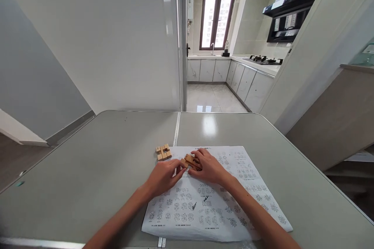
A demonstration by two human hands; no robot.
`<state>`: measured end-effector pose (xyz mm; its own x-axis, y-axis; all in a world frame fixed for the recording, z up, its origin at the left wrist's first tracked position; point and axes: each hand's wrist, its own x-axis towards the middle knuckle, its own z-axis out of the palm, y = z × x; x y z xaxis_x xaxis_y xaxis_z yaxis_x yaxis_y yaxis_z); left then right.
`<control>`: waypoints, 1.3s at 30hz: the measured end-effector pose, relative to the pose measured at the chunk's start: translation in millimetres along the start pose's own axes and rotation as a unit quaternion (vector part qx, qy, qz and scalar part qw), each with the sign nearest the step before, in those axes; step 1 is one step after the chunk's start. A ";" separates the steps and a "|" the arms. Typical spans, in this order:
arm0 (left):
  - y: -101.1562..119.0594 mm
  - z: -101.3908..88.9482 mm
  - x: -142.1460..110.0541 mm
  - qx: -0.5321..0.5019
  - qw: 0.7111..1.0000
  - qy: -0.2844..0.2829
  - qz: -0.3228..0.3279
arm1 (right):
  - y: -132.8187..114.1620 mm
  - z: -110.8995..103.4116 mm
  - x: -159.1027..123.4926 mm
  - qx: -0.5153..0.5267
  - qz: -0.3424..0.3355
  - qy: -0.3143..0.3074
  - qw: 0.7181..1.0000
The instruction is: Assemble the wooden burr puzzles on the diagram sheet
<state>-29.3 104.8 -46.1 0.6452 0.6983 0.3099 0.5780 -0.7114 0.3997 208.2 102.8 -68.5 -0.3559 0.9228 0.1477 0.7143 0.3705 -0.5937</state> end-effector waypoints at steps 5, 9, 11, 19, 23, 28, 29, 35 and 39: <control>-1.3 10.4 -2.8 -0.010 0.999 0.048 0.003 | -2.7 5.7 -1.9 0.022 -0.033 0.019 0.999; -6.3 15.5 -8.2 0.019 0.998 0.062 0.007 | -2.0 5.8 -6.1 0.033 -0.042 0.022 0.998; -8.6 17.0 -8.0 0.028 0.997 0.066 0.002 | -1.8 5.8 -6.5 0.029 -0.049 0.020 0.998; -12.1 11.9 -3.6 0.021 0.995 0.094 0.028 | 3.1 16.7 -6.6 0.038 -0.105 0.035 0.993; -18.4 10.1 -5.3 -0.005 0.999 0.037 0.035 | 2.9 18.2 -8.9 0.061 -0.120 0.029 0.990; -23.4 9.8 -5.9 -0.003 0.999 -0.002 0.053 | 6.9 4.4 -10.1 0.102 -0.081 -0.018 0.991; -23.6 10.0 -5.7 -0.002 0.998 -0.002 0.056 | 9.0 1.9 -9.9 0.107 -0.074 -0.020 0.991; -22.8 10.8 -5.1 -0.014 0.999 -0.004 0.048 | 18.4 2.3 -9.8 0.110 -0.077 0.015 0.991; -20.3 10.7 -5.6 -0.026 0.999 -0.003 0.027 | 21.2 5.1 -9.4 0.086 -0.083 0.041 0.992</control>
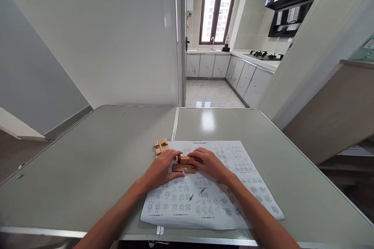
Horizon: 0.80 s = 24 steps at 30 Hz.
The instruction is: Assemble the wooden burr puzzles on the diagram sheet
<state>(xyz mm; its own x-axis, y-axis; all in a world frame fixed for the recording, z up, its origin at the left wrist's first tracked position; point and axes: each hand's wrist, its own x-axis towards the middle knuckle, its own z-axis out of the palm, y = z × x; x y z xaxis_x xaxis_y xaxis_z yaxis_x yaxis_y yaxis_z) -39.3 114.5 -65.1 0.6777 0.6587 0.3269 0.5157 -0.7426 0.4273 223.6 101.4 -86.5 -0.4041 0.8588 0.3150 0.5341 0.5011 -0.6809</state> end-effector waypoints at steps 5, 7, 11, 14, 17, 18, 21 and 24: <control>1.7 0.1 0.8 0.005 0.999 0.029 -0.039 | 3.5 -3.1 1.0 -0.027 0.020 0.020 0.999; 1.3 0.3 1.5 0.019 0.999 0.012 -0.027 | 3.9 -3.2 0.9 -0.032 0.027 0.030 0.999; 1.2 0.6 2.2 0.020 0.999 -0.010 -0.023 | 2.2 -1.2 0.7 -0.026 0.039 0.050 0.998; 3.6 -0.9 2.4 0.005 0.999 -0.022 -0.026 | 0.6 -0.6 1.4 -0.027 0.044 0.058 0.997; 7.3 -3.5 2.9 -0.002 0.999 -0.038 -0.022 | 0.7 -1.2 2.2 -0.019 0.051 0.058 0.997; 8.4 -4.3 3.1 -0.003 0.999 -0.042 -0.018 | 1.1 -1.5 2.5 -0.012 0.055 0.057 0.997; 10.7 -5.5 3.5 -0.004 0.999 -0.051 0.001 | 2.2 -2.9 3.1 0.011 0.065 0.061 0.996; 12.0 -5.7 3.8 -0.033 0.998 -0.052 -0.009 | 1.4 -5.9 4.1 0.038 0.067 0.070 0.995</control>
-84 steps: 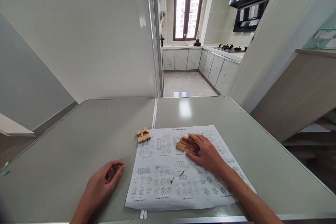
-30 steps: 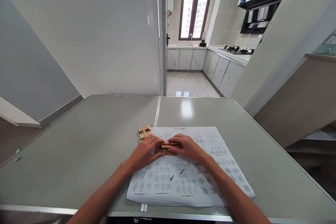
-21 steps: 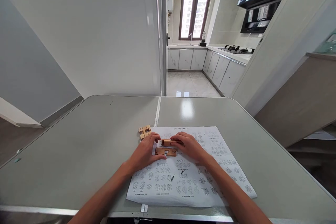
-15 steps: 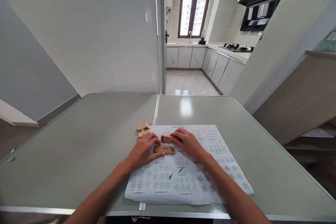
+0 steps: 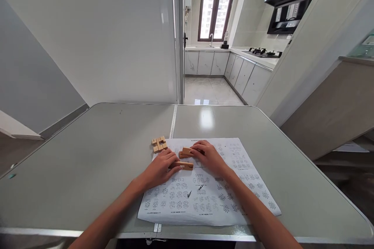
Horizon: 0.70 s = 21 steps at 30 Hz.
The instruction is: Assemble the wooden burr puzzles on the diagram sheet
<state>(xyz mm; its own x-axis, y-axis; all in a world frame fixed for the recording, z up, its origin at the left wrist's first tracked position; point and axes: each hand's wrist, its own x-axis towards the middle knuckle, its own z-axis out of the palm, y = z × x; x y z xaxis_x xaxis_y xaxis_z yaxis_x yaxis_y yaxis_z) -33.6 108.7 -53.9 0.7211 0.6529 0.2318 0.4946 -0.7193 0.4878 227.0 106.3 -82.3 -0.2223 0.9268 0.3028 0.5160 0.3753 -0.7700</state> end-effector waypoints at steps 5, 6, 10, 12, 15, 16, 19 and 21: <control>6.8 0.1 4.0 -0.187 0.976 0.008 -0.107 | -6.6 -4.7 2.9 0.107 0.055 0.045 0.992; 9.0 0.5 5.6 -0.232 0.966 0.009 -0.116 | -8.4 -4.6 3.3 0.139 0.066 0.063 0.986; 17.8 3.4 11.5 -0.366 0.924 0.003 -0.112 | -17.7 0.0 1.9 0.279 0.100 0.067 0.953; 19.9 5.2 13.0 -0.383 0.918 0.006 -0.106 | -23.1 2.8 0.0 0.309 0.113 0.042 0.943; 19.0 7.5 13.6 -0.361 0.925 0.037 -0.115 | -29.1 4.4 -2.0 0.331 0.109 0.020 0.937; 17.8 8.3 13.6 -0.355 0.926 0.050 -0.121 | -30.1 4.2 -2.2 0.342 0.106 0.011 0.934; 13.5 10.5 13.7 -0.353 0.922 0.081 -0.136 | -29.7 3.0 -1.7 0.366 0.098 -0.016 0.925; 11.1 11.9 13.8 -0.361 0.917 0.092 -0.142 | -28.0 2.4 -1.2 0.355 0.083 -0.025 0.931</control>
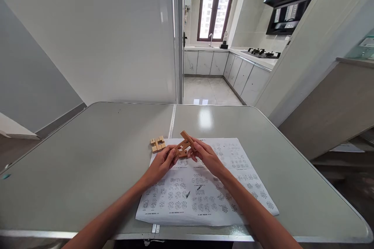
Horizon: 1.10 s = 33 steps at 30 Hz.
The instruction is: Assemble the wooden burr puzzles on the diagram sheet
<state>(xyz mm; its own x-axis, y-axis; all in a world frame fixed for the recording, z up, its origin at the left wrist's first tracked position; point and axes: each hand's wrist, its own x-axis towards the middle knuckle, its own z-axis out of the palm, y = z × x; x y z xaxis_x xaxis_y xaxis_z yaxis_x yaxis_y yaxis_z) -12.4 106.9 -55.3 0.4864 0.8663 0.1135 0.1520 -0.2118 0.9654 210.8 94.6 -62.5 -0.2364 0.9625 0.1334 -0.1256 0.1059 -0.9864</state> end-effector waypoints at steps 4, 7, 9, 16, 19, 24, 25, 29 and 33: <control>-2.1 -0.5 0.7 -0.018 1.000 0.000 -0.004 | 2.7 -1.5 0.1 -0.085 -0.036 -0.014 0.996; -2.2 -0.7 0.7 -0.022 1.000 0.001 -0.009 | 7.3 -1.8 -0.4 -0.151 -0.071 -0.004 0.986; -2.7 -0.9 0.6 -0.024 1.000 0.004 -0.012 | 11.4 -2.0 -0.9 -0.191 -0.091 0.002 0.977; -5.1 -2.5 -1.0 -0.030 0.999 -0.013 -0.020 | 15.7 -1.0 -3.9 -0.300 -0.143 0.020 0.943; -3.9 -3.8 -2.1 -0.030 0.999 -0.014 -0.015 | 14.6 -0.8 -4.8 -0.304 -0.137 0.015 0.943; -0.1 -3.4 -3.9 -0.006 1.000 -0.008 -0.010 | 17.4 3.2 -6.1 -0.319 -0.151 0.013 0.935; 0.4 -2.7 -4.2 0.004 1.000 -0.006 -0.008 | 18.4 4.8 -6.3 -0.325 -0.158 0.013 0.932; 0.4 0.3 -5.1 0.026 1.000 -0.001 0.002 | 20.9 11.7 -7.3 -0.341 -0.173 0.003 0.924; -3.9 2.0 -6.0 0.030 0.999 -0.002 0.012 | 21.0 15.4 -9.1 -0.345 -0.174 -0.008 0.922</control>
<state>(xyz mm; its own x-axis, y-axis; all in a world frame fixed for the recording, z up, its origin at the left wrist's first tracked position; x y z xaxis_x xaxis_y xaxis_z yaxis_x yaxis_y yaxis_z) -14.2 101.6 -60.2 0.4933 0.8592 0.1360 0.1919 -0.2600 0.9464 195.5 84.2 -83.0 -0.3131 0.8367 0.4493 0.4449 0.5472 -0.7089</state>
